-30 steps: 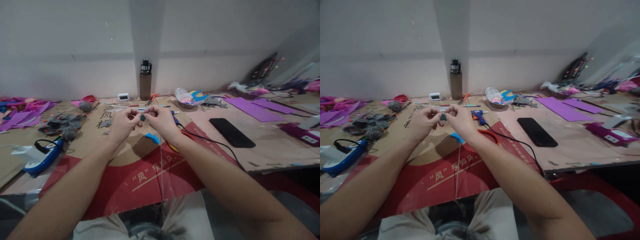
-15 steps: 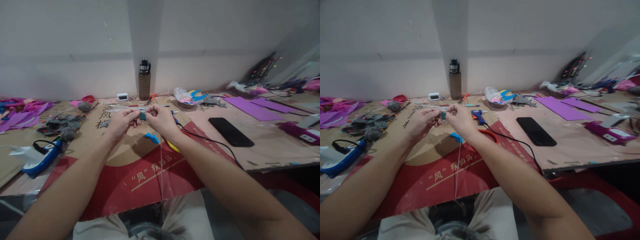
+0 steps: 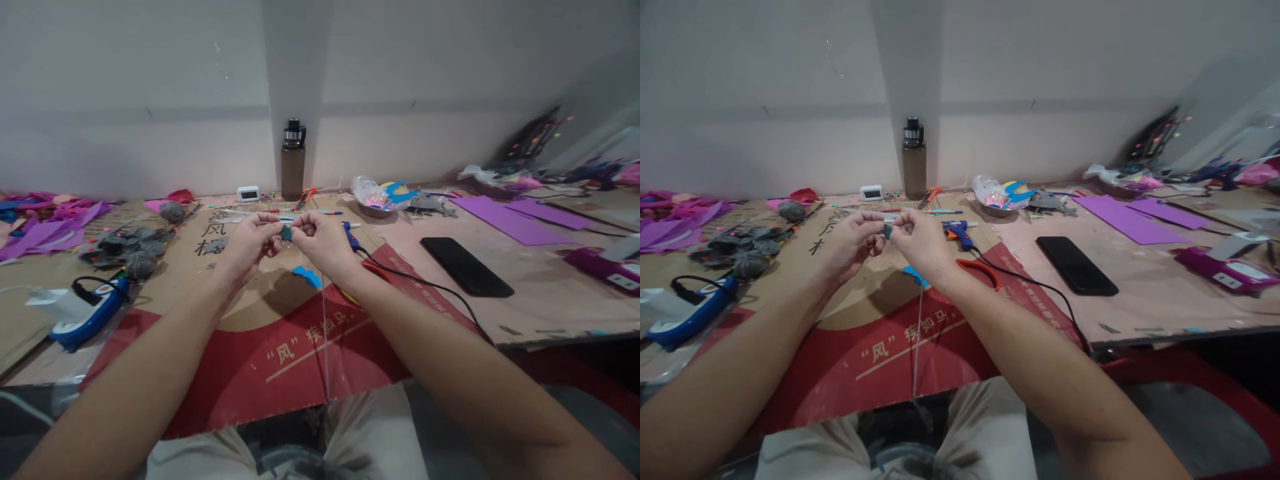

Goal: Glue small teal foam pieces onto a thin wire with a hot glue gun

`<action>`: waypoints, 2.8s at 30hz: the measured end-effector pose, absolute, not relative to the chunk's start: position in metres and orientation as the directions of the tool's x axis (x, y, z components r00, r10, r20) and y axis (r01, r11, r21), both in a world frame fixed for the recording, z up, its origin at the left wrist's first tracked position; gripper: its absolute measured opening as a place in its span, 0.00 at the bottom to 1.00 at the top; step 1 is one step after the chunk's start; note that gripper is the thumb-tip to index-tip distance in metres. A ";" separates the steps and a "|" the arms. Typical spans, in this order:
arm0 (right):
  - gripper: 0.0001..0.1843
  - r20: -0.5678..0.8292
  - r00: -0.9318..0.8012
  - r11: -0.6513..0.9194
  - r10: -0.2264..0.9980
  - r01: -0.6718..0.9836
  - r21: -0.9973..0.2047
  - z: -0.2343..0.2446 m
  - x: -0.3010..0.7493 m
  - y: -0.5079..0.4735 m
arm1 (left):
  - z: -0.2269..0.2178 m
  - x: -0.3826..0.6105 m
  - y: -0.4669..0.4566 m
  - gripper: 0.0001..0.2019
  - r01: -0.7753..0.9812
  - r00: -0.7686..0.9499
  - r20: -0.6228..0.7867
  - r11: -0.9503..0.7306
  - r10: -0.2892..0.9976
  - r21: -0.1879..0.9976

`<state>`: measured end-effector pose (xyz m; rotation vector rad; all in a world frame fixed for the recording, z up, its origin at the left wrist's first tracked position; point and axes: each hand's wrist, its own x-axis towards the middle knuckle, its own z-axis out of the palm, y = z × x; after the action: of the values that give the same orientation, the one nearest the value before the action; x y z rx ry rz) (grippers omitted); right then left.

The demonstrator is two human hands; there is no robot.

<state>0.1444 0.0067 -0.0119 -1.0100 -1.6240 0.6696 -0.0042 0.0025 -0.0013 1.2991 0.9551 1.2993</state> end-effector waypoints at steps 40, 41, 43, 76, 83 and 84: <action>0.05 0.459 -0.136 0.479 0.878 0.270 -0.836 -0.011 0.148 0.008 | 0.001 -0.005 -0.005 0.05 0.398 0.089 0.385 -0.387 0.919 0.832; 0.05 0.456 -0.139 0.477 0.879 0.272 -0.836 -0.011 0.148 0.007 | 0.001 -0.006 -0.004 0.05 0.407 0.092 0.386 -0.389 0.918 0.827; 0.05 0.456 -0.146 0.478 0.878 0.274 -0.834 -0.011 0.148 0.008 | 0.001 -0.006 -0.004 0.04 0.431 0.096 0.398 -0.398 0.912 0.810; 0.07 0.463 -0.301 0.541 0.833 0.271 -0.796 -0.023 0.141 0.003 | 0.000 -0.017 0.007 0.10 0.237 -0.031 0.387 -0.369 0.922 0.899; 0.23 0.305 -0.585 0.544 0.751 0.287 -0.789 -0.014 0.158 0.007 | -0.002 -0.022 0.015 0.09 -0.034 -0.113 0.322 -0.327 0.940 0.944; 0.24 0.301 -0.531 0.528 0.792 0.348 -0.775 -0.011 0.165 0.012 | -0.002 -0.022 0.016 0.08 -0.072 -0.120 0.311 -0.321 0.943 0.944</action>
<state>0.1654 0.0118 -0.0113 -0.9211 -2.1128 0.8737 -0.0220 0.0160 -0.0017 1.3189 1.0489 1.5674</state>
